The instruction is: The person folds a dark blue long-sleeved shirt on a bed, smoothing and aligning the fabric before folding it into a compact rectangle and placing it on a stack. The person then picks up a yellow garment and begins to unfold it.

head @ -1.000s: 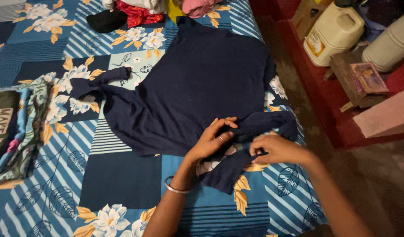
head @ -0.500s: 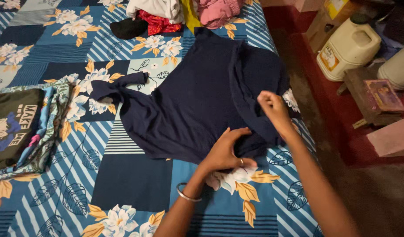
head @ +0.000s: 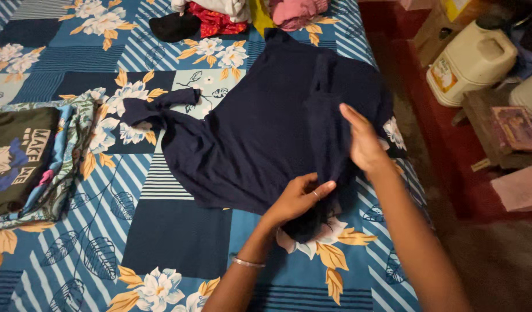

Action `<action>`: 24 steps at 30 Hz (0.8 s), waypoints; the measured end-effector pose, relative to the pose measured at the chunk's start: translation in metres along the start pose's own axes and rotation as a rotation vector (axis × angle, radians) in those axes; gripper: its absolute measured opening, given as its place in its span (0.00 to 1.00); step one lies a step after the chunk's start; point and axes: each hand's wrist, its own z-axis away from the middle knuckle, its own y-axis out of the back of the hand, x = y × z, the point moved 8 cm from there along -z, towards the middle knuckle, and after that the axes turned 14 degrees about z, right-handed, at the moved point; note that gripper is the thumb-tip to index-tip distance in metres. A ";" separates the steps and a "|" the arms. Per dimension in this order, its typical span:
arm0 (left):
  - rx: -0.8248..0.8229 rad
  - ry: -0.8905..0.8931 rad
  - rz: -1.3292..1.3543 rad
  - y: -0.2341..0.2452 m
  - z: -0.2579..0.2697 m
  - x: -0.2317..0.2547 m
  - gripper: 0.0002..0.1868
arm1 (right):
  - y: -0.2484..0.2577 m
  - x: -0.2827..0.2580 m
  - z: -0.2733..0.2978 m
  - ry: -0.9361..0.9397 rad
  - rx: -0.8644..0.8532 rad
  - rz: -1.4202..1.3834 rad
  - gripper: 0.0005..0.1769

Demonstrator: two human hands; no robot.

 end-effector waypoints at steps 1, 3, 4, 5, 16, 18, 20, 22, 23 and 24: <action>-0.054 0.045 0.037 0.000 -0.001 -0.005 0.26 | -0.015 0.004 -0.007 -0.021 -0.033 0.061 0.35; -0.015 0.169 0.058 0.005 -0.007 -0.022 0.23 | -0.043 0.013 -0.017 -0.064 -0.096 0.182 0.31; 0.004 0.231 0.070 0.008 -0.008 -0.032 0.32 | -0.055 0.010 -0.020 -0.013 -0.161 0.348 0.28; 0.042 0.166 0.205 0.015 -0.010 -0.032 0.27 | -0.067 0.007 -0.019 0.037 -0.226 0.512 0.26; 0.586 -0.198 -0.562 0.026 0.044 0.094 0.35 | -0.023 -0.001 0.053 0.419 -0.214 1.268 0.15; 0.489 -0.436 -0.752 -0.013 0.047 0.106 0.39 | -0.016 0.006 0.057 0.422 -0.201 1.255 0.14; 0.429 -0.482 -0.859 -0.026 0.043 0.092 0.34 | -0.013 0.014 0.058 0.375 -0.247 1.289 0.13; 0.415 -0.342 -0.883 -0.016 0.030 0.061 0.20 | -0.013 0.016 0.061 0.353 -0.310 1.311 0.17; 0.415 -0.243 -0.761 -0.001 0.024 0.043 0.18 | -0.014 0.015 0.062 0.354 -0.352 1.315 0.21; 0.412 -0.146 -0.638 0.021 0.019 0.027 0.16 | -0.016 0.014 0.063 0.356 -0.394 1.319 0.25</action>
